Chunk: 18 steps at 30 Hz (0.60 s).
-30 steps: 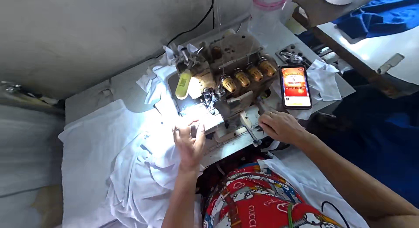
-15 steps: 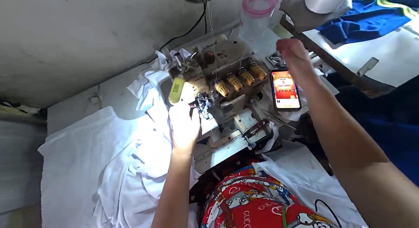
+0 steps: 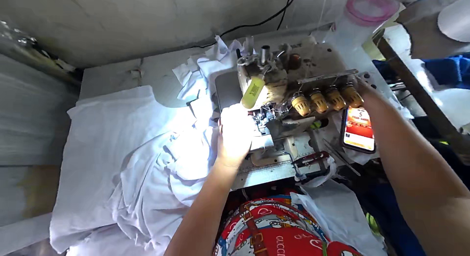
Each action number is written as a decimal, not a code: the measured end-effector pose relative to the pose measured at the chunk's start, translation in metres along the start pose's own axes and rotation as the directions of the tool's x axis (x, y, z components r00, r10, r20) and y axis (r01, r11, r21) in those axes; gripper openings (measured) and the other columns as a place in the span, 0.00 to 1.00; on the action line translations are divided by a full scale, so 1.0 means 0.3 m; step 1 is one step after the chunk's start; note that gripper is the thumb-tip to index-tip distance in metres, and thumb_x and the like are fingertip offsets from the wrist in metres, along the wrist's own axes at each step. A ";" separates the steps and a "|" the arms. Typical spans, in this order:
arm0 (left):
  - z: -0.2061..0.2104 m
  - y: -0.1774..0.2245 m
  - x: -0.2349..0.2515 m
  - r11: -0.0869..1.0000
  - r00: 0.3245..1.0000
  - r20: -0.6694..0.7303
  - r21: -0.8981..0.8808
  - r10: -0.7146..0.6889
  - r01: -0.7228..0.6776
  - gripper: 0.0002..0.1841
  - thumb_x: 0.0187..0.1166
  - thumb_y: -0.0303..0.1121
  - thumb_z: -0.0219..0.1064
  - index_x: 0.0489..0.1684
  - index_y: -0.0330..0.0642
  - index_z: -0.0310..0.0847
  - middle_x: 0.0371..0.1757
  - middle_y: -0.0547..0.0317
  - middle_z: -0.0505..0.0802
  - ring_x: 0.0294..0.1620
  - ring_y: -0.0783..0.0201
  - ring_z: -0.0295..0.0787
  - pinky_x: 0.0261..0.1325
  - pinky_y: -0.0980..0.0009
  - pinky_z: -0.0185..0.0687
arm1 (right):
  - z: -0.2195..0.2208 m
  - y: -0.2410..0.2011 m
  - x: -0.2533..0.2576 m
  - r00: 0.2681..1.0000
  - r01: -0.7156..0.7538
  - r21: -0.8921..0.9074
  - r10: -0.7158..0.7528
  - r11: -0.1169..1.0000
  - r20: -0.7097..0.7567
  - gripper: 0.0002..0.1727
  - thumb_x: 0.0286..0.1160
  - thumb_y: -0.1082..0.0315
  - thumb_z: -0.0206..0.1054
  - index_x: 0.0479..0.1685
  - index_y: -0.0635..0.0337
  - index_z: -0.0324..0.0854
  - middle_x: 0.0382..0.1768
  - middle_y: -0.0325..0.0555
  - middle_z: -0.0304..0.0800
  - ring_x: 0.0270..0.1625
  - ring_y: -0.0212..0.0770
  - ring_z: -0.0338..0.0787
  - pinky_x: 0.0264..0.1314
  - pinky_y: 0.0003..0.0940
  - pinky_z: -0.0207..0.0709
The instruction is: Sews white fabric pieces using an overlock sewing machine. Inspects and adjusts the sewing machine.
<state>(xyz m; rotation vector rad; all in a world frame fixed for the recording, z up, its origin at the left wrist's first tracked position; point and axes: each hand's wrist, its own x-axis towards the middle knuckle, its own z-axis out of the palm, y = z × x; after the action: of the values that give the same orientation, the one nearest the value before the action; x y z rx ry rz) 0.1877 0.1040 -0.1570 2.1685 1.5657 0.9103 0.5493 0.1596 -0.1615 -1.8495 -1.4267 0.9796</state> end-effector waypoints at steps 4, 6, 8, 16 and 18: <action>0.001 0.005 0.009 1.000 1.000 -0.009 0.003 0.006 -0.006 0.11 0.83 0.31 0.62 0.48 0.36 0.90 0.54 0.45 0.92 0.64 0.47 0.86 0.69 0.46 0.77 | -0.028 -0.162 0.044 0.944 -0.152 -0.435 0.262 0.888 0.203 0.12 0.94 0.73 0.46 0.59 0.69 0.73 0.47 0.49 0.75 0.45 0.33 0.76 0.53 0.26 0.72; -0.001 0.007 0.008 1.000 1.000 -0.014 -0.005 0.005 -0.005 0.10 0.83 0.30 0.62 0.47 0.38 0.90 0.54 0.47 0.91 0.63 0.49 0.85 0.68 0.48 0.77 | -0.027 -0.154 0.057 0.958 -0.161 -0.475 0.253 0.865 0.135 0.14 0.93 0.74 0.48 0.62 0.76 0.75 0.53 0.65 0.80 0.51 0.49 0.80 0.60 0.43 0.73; -0.001 0.016 0.004 1.000 1.000 -0.029 0.003 -0.003 0.003 0.10 0.80 0.27 0.63 0.51 0.36 0.89 0.58 0.44 0.91 0.66 0.47 0.85 0.70 0.47 0.76 | -0.021 -0.050 0.066 0.999 0.025 -0.429 -0.032 0.903 -0.010 0.19 0.93 0.72 0.49 0.66 0.83 0.75 0.62 0.80 0.81 0.67 0.69 0.83 0.75 0.61 0.68; 0.013 0.000 -0.013 0.997 0.999 -0.043 -0.080 0.017 -0.021 0.19 0.82 0.27 0.58 0.67 0.29 0.84 0.74 0.39 0.86 0.81 0.44 0.75 0.84 0.48 0.64 | 0.027 -0.058 -0.104 0.958 0.233 -0.246 -0.265 0.941 -0.107 0.27 0.83 0.69 0.62 0.74 0.81 0.70 0.68 0.78 0.80 0.70 0.61 0.83 0.79 0.46 0.69; 0.008 0.002 -0.010 0.996 0.999 -0.034 -0.091 0.007 -0.010 0.18 0.82 0.27 0.58 0.66 0.29 0.84 0.73 0.39 0.86 0.81 0.43 0.75 0.84 0.48 0.64 | 0.018 -0.100 -0.087 0.984 0.148 -0.169 -0.162 0.975 -0.076 0.23 0.88 0.72 0.55 0.74 0.80 0.70 0.70 0.72 0.80 0.72 0.51 0.82 0.79 0.37 0.68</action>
<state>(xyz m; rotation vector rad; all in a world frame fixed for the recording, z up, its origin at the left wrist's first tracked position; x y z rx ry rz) 0.1891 0.1013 -0.1595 2.1090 1.5007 1.0061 0.5251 0.1417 -0.1350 -1.8387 -1.6098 0.7138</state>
